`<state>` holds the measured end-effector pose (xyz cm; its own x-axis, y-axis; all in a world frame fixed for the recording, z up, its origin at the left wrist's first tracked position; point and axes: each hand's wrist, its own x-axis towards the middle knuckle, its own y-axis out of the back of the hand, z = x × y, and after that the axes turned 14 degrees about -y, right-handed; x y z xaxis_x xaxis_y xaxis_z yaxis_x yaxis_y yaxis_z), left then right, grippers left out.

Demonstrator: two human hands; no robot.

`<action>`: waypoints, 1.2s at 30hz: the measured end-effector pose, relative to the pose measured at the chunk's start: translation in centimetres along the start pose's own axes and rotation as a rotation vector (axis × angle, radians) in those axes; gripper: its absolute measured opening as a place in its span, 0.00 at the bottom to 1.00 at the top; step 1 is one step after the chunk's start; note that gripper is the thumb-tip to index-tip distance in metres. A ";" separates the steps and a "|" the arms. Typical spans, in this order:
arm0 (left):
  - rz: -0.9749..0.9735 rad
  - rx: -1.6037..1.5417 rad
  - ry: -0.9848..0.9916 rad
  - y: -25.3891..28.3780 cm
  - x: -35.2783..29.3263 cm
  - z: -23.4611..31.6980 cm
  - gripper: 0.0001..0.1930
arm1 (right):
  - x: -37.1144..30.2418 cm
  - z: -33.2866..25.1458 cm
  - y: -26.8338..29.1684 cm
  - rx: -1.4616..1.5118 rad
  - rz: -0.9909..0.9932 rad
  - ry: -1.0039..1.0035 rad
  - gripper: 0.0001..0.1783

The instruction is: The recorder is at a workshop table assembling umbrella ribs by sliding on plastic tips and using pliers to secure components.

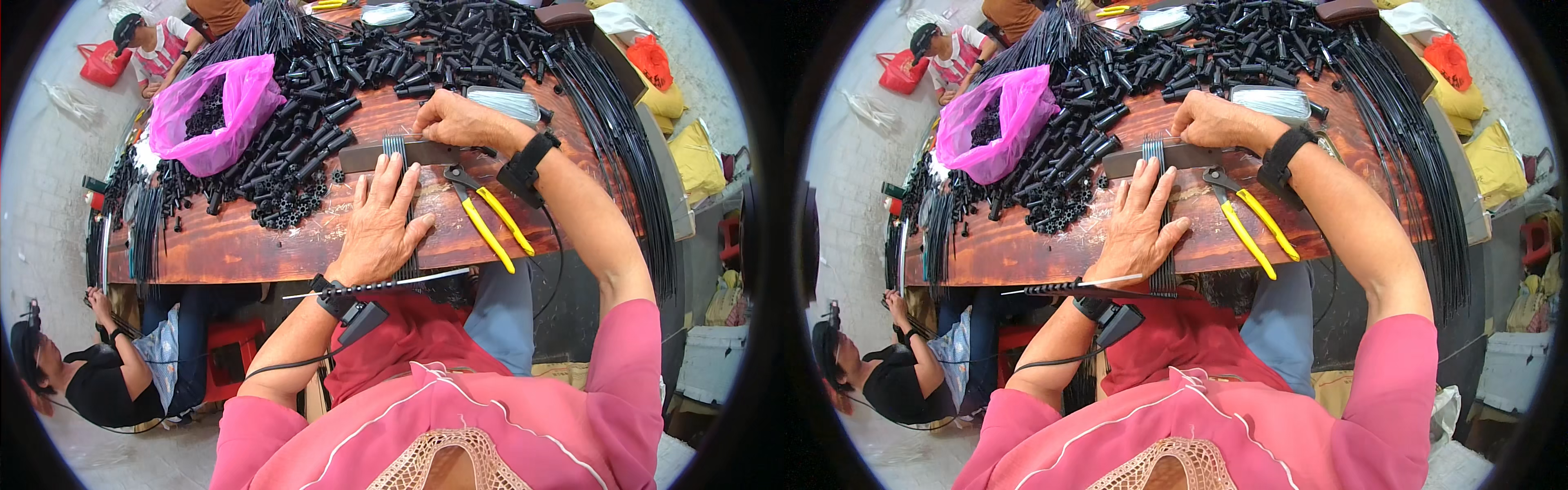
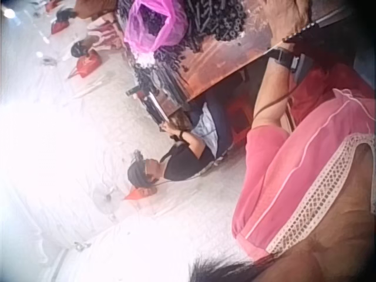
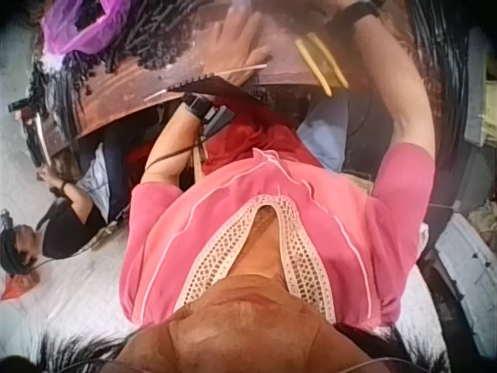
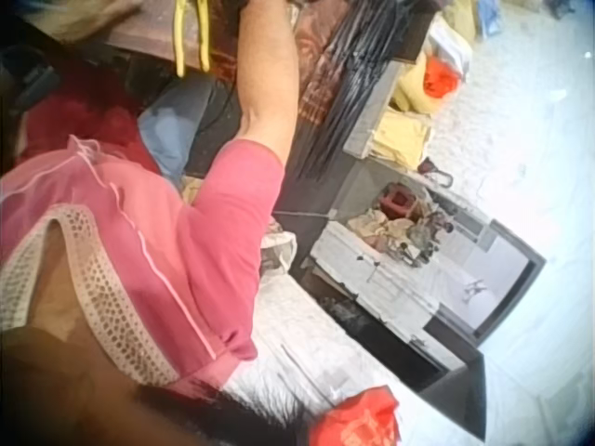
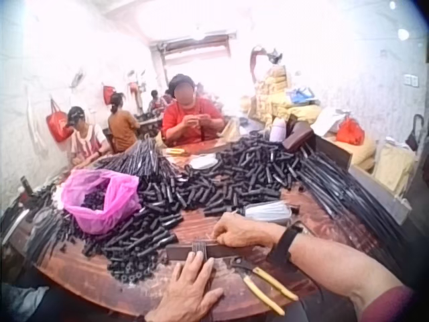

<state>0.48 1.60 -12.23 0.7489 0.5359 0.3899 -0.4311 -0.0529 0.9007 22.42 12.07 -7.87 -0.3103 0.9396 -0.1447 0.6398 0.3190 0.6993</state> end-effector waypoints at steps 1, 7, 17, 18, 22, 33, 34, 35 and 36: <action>0.001 0.001 -0.001 0.0 0.0 0.0 0.36 | 0.0 0.0 -0.1 -0.001 0.035 0.027 0.17; -0.010 0.001 -0.003 0.0 -0.1 -0.2 0.36 | 0.0 -0.1 -0.1 -0.040 0.047 0.044 0.14; -0.037 0.008 -0.003 -0.2 0.0 -0.2 0.35 | 1.1 -0.3 -0.9 -0.112 0.128 0.109 0.16; -0.048 0.014 0.006 -0.2 0.0 -0.2 0.35 | 1.1 -0.6 -1.0 -0.088 0.166 0.080 0.16; -0.043 0.009 0.005 -0.1 0.0 -0.2 0.35 | 2.0 -1.3 -2.4 -0.071 0.297 0.066 0.16; -0.002 0.049 0.011 -0.2 -0.3 -0.2 0.38 | -3.6 3.7 6.6 -0.265 0.545 -0.250 0.06; 0.002 0.051 0.013 -0.2 -0.3 -0.3 0.38 | -4.1 4.2 6.9 -0.314 0.547 -0.282 0.07; -0.002 0.054 0.007 -0.3 -0.4 -0.4 0.38 | -4.4 4.6 7.2 -0.362 0.549 -0.314 0.07; -0.009 0.056 0.001 -0.4 -0.4 -0.5 0.38 | -4.6 5.2 7.3 -0.361 0.550 -0.312 0.07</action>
<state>0.14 1.81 -12.85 0.7523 0.5370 0.3816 -0.3954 -0.0953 0.9136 32.16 10.76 -5.72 0.2384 0.9612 0.1391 0.3568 -0.2199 0.9079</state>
